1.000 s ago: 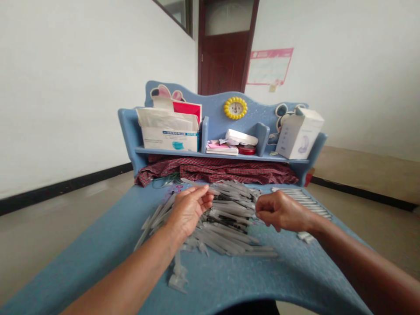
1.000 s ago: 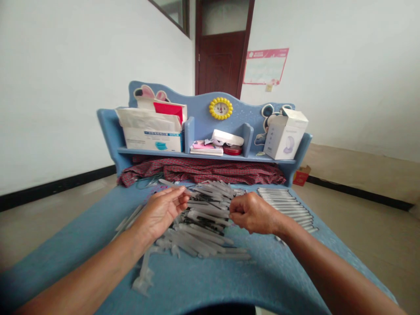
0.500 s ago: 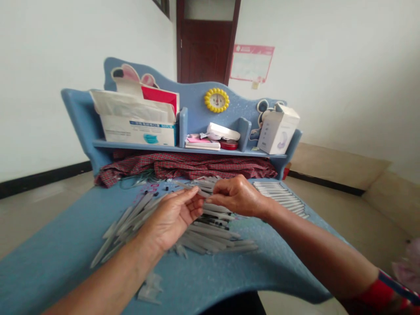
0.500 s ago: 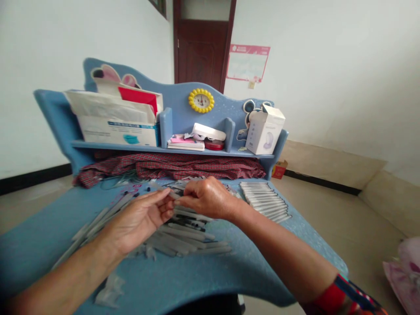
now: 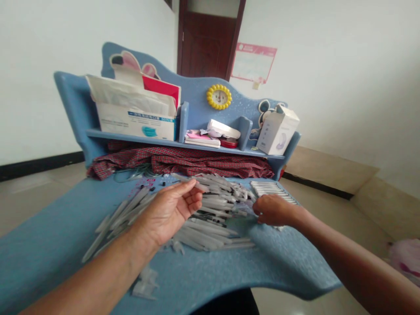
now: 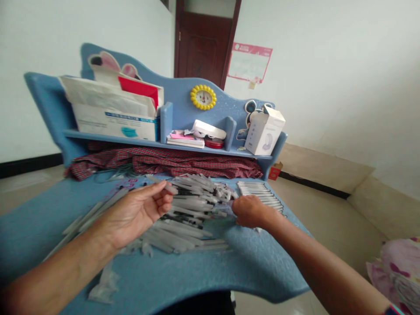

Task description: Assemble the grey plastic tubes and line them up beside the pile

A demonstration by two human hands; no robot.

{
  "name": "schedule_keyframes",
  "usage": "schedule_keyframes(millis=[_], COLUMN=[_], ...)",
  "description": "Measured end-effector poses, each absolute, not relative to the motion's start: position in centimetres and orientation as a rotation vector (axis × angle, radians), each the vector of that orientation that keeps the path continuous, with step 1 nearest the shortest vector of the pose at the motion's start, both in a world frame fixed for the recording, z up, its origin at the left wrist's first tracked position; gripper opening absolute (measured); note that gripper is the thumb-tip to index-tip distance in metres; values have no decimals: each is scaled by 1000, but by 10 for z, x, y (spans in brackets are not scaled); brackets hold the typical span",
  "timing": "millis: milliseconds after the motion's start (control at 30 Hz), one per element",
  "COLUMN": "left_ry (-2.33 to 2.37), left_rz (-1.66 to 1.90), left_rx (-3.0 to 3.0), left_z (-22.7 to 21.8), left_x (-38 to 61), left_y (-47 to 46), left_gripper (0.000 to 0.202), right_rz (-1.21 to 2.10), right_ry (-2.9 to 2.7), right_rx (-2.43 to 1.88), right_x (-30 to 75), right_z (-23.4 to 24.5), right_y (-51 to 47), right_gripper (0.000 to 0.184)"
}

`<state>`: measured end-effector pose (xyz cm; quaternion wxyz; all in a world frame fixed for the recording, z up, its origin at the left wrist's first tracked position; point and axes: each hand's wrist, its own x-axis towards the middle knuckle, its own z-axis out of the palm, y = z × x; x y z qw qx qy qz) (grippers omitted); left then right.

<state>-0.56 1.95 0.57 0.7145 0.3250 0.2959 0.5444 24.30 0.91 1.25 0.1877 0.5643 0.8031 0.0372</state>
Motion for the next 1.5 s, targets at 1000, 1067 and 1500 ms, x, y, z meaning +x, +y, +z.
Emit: schedule_keyframes(millis=[1000,1067,1500], left_ry=[679,682,748], left_rz=[1208,1208,1260], left_rx=[752,766,947], left_z=[-5,-5,-6], left_x=[-3,-3,-3], left_y=[13,13,12], left_gripper=[7,7,6], right_rz=[-1076,-1004,-969], right_ry=[3310,3319,3367], right_rx=[1891,1890,1848], right_x=[162,160,157], right_z=[8,9,5], right_y=[2,2,1], right_gripper=[12,9,9])
